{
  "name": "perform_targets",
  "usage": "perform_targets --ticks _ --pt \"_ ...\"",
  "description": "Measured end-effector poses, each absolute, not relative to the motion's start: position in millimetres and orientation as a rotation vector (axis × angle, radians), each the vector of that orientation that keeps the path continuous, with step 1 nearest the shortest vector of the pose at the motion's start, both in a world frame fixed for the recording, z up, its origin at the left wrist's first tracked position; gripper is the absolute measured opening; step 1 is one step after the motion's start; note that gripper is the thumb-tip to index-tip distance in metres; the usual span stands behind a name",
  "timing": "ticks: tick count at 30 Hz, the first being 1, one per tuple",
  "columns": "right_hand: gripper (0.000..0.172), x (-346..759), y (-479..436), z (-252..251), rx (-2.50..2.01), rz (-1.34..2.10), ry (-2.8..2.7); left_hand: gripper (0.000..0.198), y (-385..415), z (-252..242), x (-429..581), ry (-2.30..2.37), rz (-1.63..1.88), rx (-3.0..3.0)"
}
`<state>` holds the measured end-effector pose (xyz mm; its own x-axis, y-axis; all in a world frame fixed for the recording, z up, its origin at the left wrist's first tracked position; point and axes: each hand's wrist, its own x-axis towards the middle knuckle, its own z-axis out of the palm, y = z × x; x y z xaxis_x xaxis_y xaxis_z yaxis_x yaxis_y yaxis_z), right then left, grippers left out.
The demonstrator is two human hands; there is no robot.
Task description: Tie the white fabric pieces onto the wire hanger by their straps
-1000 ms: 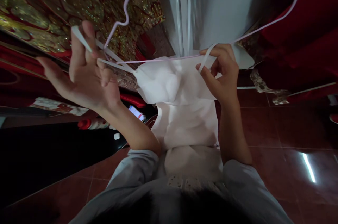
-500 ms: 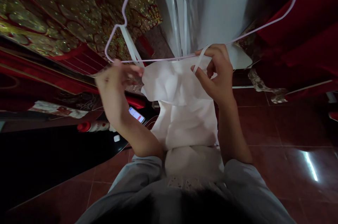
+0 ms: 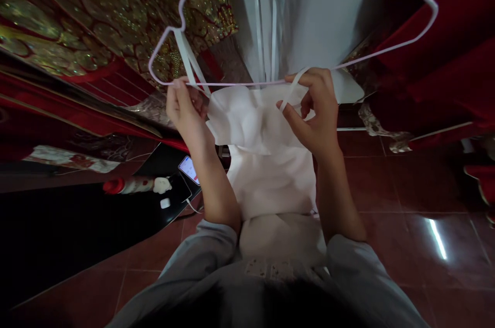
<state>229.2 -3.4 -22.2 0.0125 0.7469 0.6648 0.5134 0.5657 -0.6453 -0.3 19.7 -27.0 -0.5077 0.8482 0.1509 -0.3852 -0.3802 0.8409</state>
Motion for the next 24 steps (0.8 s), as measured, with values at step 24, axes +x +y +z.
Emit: perform_targets --ticks 24 --pt "0.069 314 41 70 -1.294 -0.103 -1.838 0.043 9 -7 11 0.855 2.11 0.813"
